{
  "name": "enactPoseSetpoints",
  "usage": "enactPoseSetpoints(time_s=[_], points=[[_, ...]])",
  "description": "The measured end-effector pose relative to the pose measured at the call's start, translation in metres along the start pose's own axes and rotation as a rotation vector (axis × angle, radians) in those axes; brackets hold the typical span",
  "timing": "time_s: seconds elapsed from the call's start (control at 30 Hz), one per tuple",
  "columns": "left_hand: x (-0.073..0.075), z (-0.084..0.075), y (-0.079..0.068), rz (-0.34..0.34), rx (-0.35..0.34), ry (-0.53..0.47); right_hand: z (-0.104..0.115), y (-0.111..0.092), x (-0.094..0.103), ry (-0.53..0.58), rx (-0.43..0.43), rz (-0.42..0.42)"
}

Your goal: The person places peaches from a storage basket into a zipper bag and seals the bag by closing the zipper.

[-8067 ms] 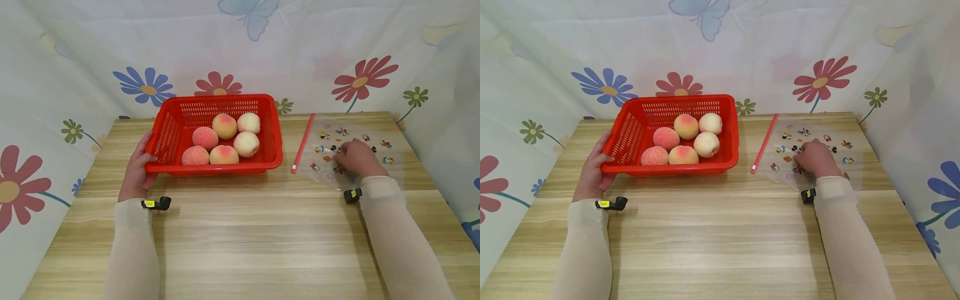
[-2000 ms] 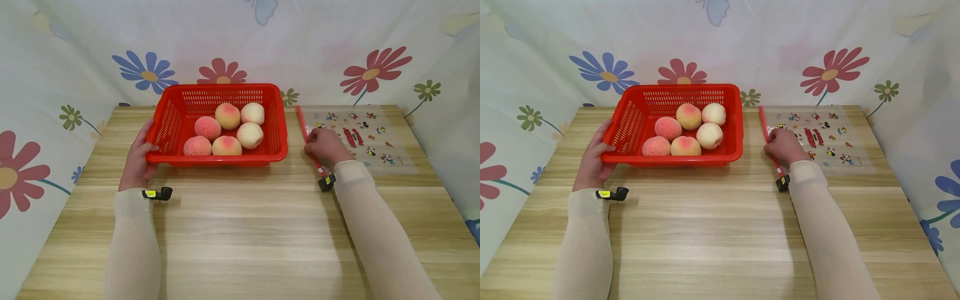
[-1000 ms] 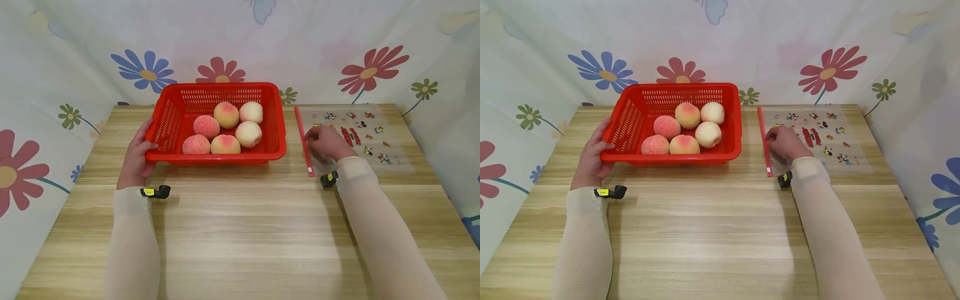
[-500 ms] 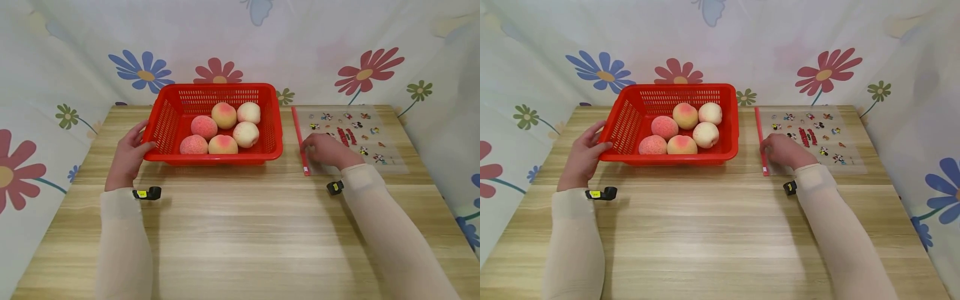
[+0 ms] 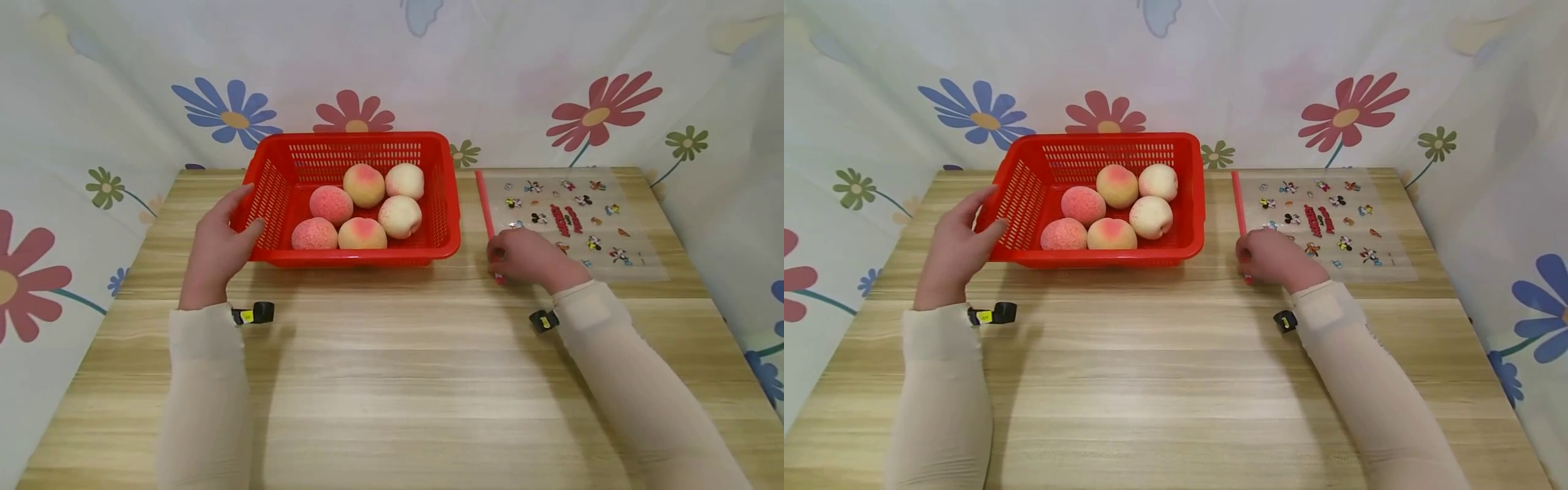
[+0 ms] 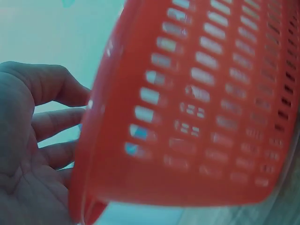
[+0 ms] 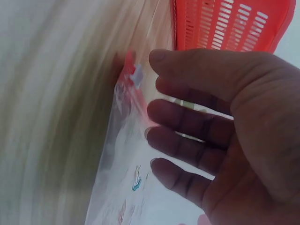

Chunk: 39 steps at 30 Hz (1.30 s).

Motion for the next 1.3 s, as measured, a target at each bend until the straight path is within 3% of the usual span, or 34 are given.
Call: enactPoseSetpoints(time_s=[0.37,0.67,0.87,1.07,1.3], points=[[-0.02,-0.036,-0.011,0.021,-0.134,0.029,0.008,-0.005,-0.004,0.004,-0.099,0.022],[-0.045,-0.055,-0.015,0.059,-0.221,0.038,0.01,-0.007,-0.005,0.005,-0.083,0.03],[-0.063,-0.068,-0.023,0.081,-0.307,-0.017,0.01,-0.007,-0.006,0.025,-0.077,0.013],[-0.081,-0.079,-0.032,0.082,-0.421,-0.145,0.007,-0.011,-0.005,0.052,-0.087,-0.01],[-0.097,-0.093,-0.042,0.093,-0.47,-0.214,0.006,-0.015,0.004,0.074,-0.106,-0.01]])
Point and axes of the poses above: each hand's wrist, its own y-axis towards the middle knuckle, its own x-axis out of the back of the hand, z = x × y, the point moved 1 cm from there along y, towards the middle knuckle, and after that the axes turned 5 degrees about -y, right-handed, at the moved point
